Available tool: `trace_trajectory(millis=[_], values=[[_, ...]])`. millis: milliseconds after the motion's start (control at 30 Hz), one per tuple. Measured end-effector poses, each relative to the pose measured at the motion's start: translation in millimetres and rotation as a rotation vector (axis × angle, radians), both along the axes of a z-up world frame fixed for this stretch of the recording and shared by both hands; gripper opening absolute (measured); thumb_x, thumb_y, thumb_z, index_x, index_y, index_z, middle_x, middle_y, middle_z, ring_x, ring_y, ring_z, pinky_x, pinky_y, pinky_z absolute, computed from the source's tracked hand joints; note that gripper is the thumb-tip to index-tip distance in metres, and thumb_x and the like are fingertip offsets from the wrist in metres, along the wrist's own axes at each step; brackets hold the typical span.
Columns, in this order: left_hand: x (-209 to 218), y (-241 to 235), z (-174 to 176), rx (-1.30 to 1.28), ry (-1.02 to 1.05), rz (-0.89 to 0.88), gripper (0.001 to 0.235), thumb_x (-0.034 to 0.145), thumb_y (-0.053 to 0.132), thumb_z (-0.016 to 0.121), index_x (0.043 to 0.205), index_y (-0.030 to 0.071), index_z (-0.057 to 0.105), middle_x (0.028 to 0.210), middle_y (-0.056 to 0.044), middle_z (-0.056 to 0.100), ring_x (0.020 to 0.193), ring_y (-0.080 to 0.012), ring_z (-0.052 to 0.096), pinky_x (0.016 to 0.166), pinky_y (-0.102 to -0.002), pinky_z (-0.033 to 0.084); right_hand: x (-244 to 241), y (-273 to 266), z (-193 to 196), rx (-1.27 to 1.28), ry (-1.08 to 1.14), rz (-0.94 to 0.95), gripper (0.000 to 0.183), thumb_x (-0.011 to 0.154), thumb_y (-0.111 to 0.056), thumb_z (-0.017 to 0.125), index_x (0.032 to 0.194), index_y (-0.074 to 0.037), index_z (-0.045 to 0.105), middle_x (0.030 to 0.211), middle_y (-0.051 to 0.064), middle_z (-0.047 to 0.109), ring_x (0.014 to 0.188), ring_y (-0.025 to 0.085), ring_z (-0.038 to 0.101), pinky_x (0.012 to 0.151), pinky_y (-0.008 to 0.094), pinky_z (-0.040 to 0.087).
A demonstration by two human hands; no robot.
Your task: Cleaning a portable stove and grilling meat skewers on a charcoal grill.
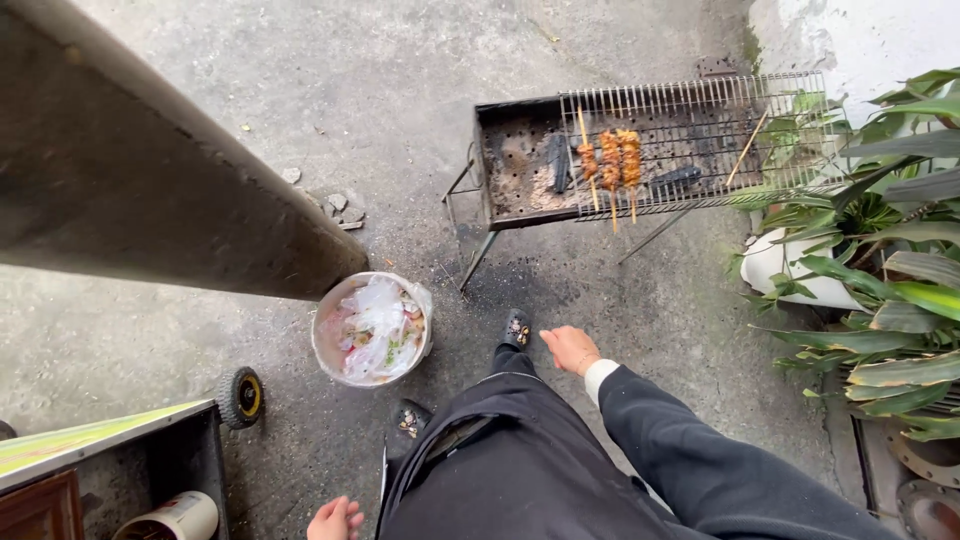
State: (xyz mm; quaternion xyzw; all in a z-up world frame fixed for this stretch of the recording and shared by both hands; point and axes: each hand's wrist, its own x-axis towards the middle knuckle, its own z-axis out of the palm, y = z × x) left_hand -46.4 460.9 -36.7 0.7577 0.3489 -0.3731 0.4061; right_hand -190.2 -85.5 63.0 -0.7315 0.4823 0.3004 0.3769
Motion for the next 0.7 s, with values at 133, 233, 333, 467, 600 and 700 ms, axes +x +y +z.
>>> trace_trajectory(millis=[133, 233, 333, 467, 600, 700], values=[[-6.5, 60.7, -2.2, 0.015, -0.053, 0.055, 0.031, 0.104, 0.016, 0.067, 0.124, -0.007, 0.070, 0.108, -0.028, 0.079, 0.085, -0.0395, 0.077, 0.072, -0.040, 0.057, 34.8, 54.0, 9.9, -0.021, -0.064, -0.051, 0.069, 0.104, -0.046, 0.044, 0.049, -0.012, 0.068, 0.052, 0.000, 0.068, 0.055, 0.019, 0.067, 0.087, 0.037, 0.056], [-5.2, 80.8, -5.5, 0.008, -0.042, 0.048, 0.030, 0.104, 0.017, 0.067, 0.124, -0.006, 0.070, 0.109, -0.027, 0.079, 0.085, -0.0391, 0.077, 0.073, -0.041, 0.057, 21.7, 86.6, -11.2, -0.019, -0.123, -0.110, 0.057, 0.102, -0.038, 0.049, 0.057, -0.012, 0.071, 0.058, 0.002, 0.072, 0.058, 0.017, 0.067, 0.083, 0.036, 0.056], [-4.1, 83.0, -12.1, -0.011, -0.033, 0.056, 0.030, 0.104, 0.017, 0.068, 0.124, -0.006, 0.070, 0.110, -0.027, 0.079, 0.085, -0.0387, 0.077, 0.073, -0.041, 0.057, -3.8, 100.4, -27.8, 0.012, -0.087, -0.135, 0.017, 0.098, -0.025, 0.055, 0.096, -0.017, 0.070, 0.077, 0.001, 0.076, 0.072, 0.017, 0.071, 0.086, 0.037, 0.054], [-12.0, 63.2, -22.5, -0.042, -0.022, 0.097, 0.030, 0.104, 0.017, 0.068, 0.124, -0.005, 0.071, 0.111, -0.026, 0.079, 0.085, -0.0380, 0.077, 0.073, -0.042, 0.057, -19.6, 66.0, -49.3, -0.021, -0.064, -0.212, 0.031, 0.089, -0.019, 0.067, 0.118, -0.020, 0.079, 0.094, 0.000, 0.082, 0.066, 0.012, 0.077, 0.063, 0.031, 0.060], [-18.8, 59.9, -18.1, -0.038, -0.019, 0.116, 0.030, 0.103, 0.018, 0.069, 0.124, -0.004, 0.071, 0.111, -0.025, 0.080, 0.085, -0.0376, 0.077, 0.073, -0.043, 0.057, 9.8, -16.2, -26.5, -0.221, -0.228, -0.216, 0.020, 0.087, -0.023, 0.070, 0.102, -0.019, 0.082, 0.063, -0.002, 0.078, 0.067, 0.016, 0.079, 0.077, 0.028, 0.060], [-12.3, 43.2, -18.0, -0.049, -0.021, 0.115, 0.030, 0.103, 0.018, 0.069, 0.124, -0.004, 0.071, 0.112, -0.024, 0.080, 0.086, -0.0372, 0.077, 0.073, -0.043, 0.057, 46.4, -59.2, 41.5, -0.344, -0.365, -0.375, 0.022, 0.097, -0.016, 0.060, 0.105, -0.014, 0.081, 0.072, 0.002, 0.078, 0.071, 0.014, 0.073, 0.091, 0.037, 0.058]])
